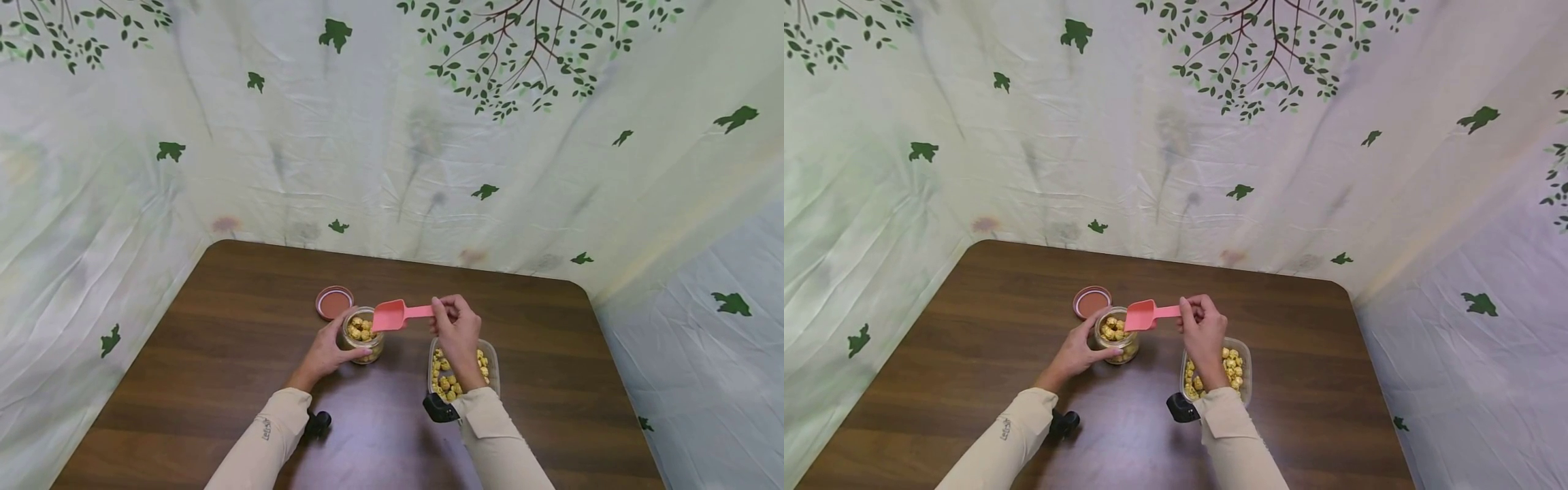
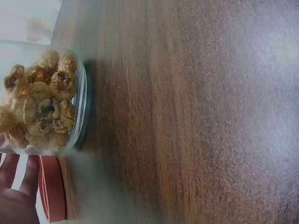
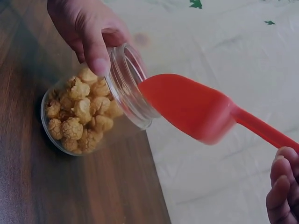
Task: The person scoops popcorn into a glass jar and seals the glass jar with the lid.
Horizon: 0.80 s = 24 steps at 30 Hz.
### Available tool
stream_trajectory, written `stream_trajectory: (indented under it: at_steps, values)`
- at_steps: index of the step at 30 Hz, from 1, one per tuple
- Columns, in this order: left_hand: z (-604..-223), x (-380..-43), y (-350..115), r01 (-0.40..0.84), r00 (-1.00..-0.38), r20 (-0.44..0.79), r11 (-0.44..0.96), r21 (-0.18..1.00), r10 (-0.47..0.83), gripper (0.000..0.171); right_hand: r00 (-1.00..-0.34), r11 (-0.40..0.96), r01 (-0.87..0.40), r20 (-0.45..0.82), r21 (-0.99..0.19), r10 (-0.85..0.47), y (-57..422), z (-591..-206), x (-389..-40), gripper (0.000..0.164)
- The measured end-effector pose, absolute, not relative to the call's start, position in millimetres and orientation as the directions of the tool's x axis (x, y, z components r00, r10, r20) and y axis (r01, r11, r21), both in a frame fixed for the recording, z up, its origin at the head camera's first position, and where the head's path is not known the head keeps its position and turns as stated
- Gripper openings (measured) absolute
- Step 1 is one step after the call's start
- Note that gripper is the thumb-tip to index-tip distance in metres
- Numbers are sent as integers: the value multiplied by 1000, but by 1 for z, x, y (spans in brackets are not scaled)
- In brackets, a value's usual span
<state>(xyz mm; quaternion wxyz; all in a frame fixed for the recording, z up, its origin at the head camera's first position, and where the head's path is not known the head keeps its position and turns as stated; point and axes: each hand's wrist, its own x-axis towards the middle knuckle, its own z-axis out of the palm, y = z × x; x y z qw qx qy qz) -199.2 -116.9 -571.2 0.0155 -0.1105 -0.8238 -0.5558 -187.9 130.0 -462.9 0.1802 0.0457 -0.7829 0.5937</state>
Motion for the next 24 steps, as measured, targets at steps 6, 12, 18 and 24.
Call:
stream_trajectory:
  at_steps: [6, 12, 18, 24]
  values:
    - [-569, -199, -118, 200, -975, 142, 390, 899, 172, 93, -941, 260, -261, 305, -930, 145, 131, -448, -178, 17]
    - [-568, -200, -117, 240, -967, 172, 438, 866, 189, 98, -933, 236, -292, 330, -927, 144, 138, -454, -180, 17]
    - [-565, -201, -117, 260, -960, 186, 431, 864, 207, 100, -926, 181, -312, 341, -933, 162, 149, -461, -182, 19]
    - [-554, -202, -113, 267, -959, 195, 419, 868, 207, 97, -921, 183, -294, 329, -938, 208, 161, -462, -183, 20]
